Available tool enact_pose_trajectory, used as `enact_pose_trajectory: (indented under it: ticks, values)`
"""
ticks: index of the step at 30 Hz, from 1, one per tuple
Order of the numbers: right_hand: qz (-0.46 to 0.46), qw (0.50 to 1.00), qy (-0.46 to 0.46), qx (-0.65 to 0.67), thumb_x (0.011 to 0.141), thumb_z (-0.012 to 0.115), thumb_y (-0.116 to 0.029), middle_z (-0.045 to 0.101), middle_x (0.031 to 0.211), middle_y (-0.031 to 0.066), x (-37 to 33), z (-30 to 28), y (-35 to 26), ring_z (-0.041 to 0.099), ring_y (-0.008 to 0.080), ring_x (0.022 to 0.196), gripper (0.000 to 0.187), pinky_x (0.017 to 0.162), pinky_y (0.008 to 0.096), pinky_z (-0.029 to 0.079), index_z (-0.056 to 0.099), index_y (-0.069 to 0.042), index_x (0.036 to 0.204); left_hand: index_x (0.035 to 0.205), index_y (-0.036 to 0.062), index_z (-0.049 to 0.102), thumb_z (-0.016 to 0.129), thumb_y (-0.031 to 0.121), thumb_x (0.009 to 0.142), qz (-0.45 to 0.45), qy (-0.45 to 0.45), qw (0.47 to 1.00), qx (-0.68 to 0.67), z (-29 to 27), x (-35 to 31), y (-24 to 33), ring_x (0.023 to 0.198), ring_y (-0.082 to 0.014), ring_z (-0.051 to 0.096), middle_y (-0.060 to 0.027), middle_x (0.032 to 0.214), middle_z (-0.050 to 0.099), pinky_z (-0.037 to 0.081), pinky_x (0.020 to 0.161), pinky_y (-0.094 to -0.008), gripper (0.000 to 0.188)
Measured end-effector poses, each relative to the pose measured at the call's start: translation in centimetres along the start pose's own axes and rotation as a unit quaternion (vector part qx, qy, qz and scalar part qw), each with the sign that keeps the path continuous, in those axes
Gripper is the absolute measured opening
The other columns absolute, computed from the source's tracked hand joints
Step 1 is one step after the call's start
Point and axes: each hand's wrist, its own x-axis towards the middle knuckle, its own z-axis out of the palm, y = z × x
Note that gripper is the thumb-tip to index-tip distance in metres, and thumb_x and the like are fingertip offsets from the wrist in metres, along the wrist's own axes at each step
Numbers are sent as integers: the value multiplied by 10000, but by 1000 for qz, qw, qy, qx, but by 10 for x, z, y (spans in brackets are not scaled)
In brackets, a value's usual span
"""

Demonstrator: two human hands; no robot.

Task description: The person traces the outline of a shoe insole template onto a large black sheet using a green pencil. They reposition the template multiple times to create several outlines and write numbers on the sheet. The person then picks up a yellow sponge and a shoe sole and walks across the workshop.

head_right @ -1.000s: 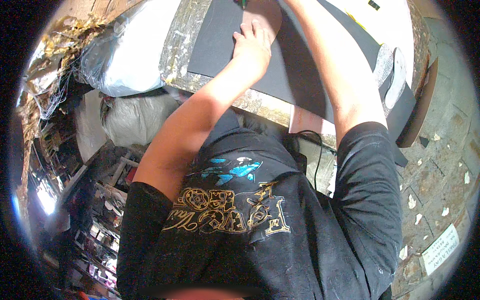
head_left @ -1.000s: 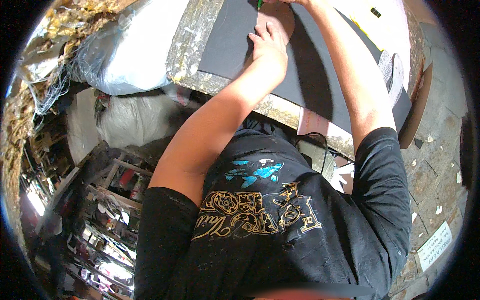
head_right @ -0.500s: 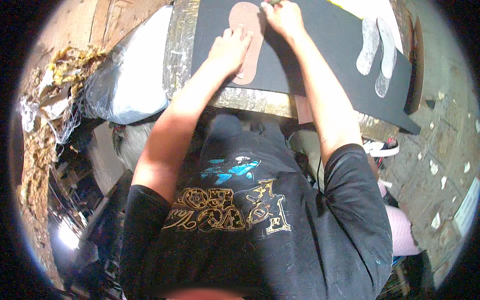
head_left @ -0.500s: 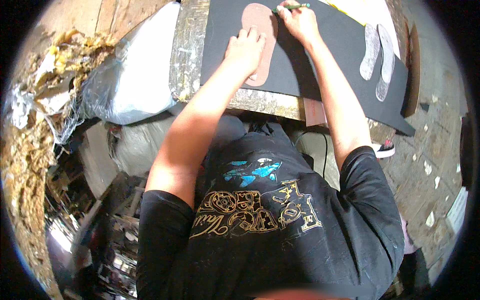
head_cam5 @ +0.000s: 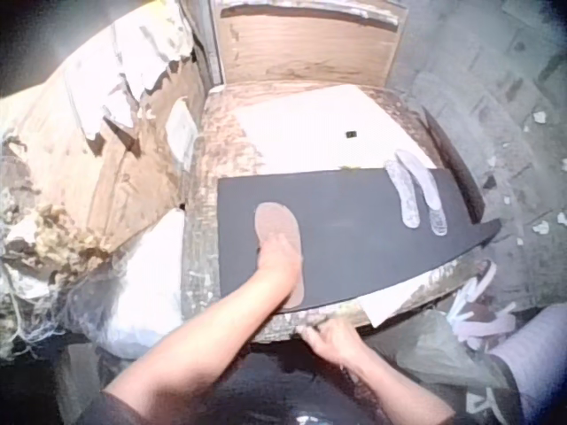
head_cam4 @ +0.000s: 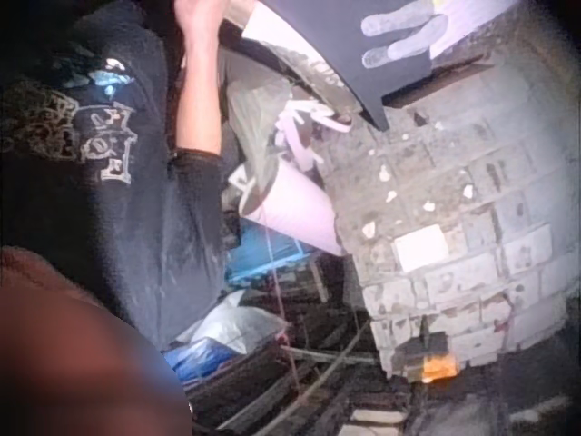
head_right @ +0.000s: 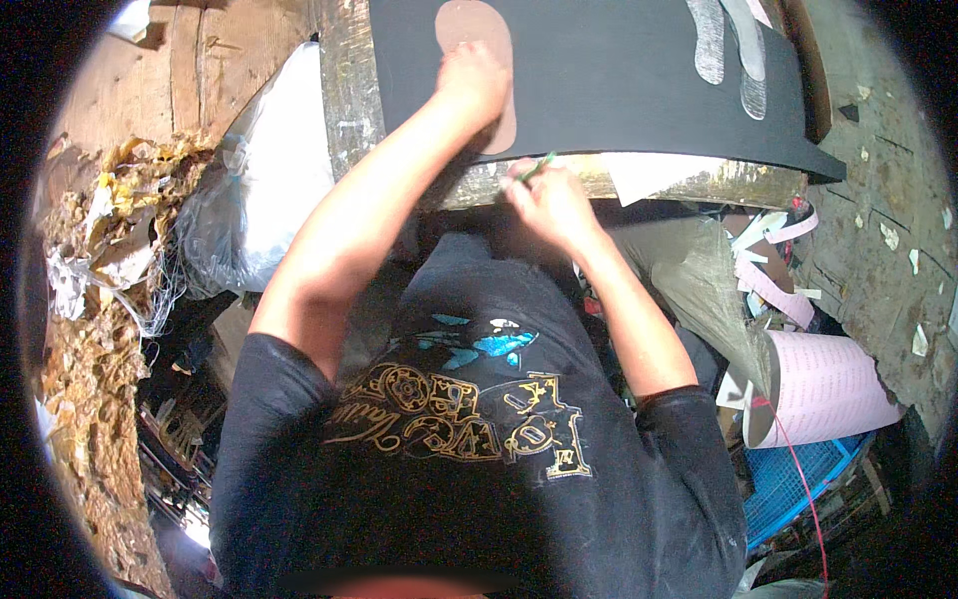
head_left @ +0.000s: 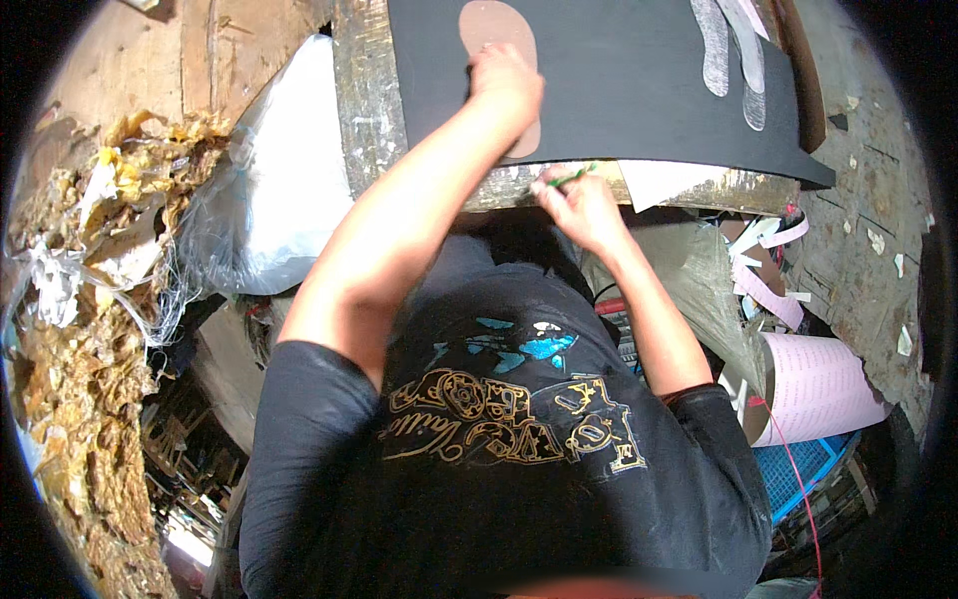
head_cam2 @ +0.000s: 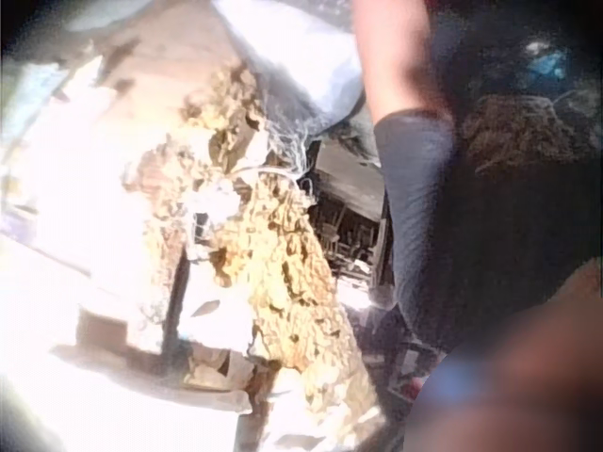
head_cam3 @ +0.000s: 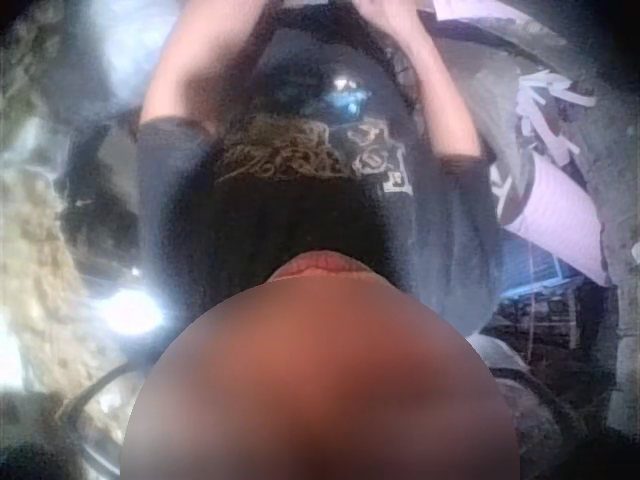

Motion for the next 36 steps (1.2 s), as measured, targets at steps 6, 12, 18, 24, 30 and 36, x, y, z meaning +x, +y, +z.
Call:
enact_pose_trajectory:
  ticks: [6,12,18,24,30,36]
  values:
    - [-155,975,150,-50,896,669,-125,719,887,205,46,52,-4,715,363,840,140,780,480,568,685,8,857,1242,8,723,723,122,875,43,-98,966,234,-27,24,39,1079,-429,708,-254,1253,691,590,860,-586,384]
    - [-75,983,165,-2,926,650,-161,690,831,199,16,33,-17,686,408,800,170,721,482,546,665,3,884,1197,13,744,766,106,826,69,-96,983,141,-29,25,26,1065,-387,725,-186,1172,742,611,824,-546,383]
    - [-192,953,233,-6,866,707,-35,662,897,169,19,42,-21,658,358,828,174,750,429,539,653,2,1027,1210,37,741,637,129,931,134,-51,988,60,-34,35,-1,1163,-377,677,-189,1292,680,586,872,-600,311]
    - [-184,931,309,-67,880,708,-111,650,883,140,79,76,-5,662,341,847,202,780,441,544,627,-27,1046,1072,122,805,797,234,804,146,1,983,114,-30,58,-13,1085,-250,734,-119,1142,763,604,890,-377,290]
    - [-156,934,296,-127,883,684,-125,613,863,148,86,73,-18,641,348,860,135,811,468,513,615,-42,963,1061,114,806,636,135,900,152,41,982,101,-7,66,-9,1053,-248,744,-123,1099,771,606,861,-379,236]
    - [-119,973,185,-66,908,676,-111,638,851,181,25,61,-22,654,383,808,124,773,466,534,631,-24,983,1050,68,798,613,115,903,128,73,987,63,7,58,-11,1056,-285,734,-160,1106,762,599,869,-386,241]
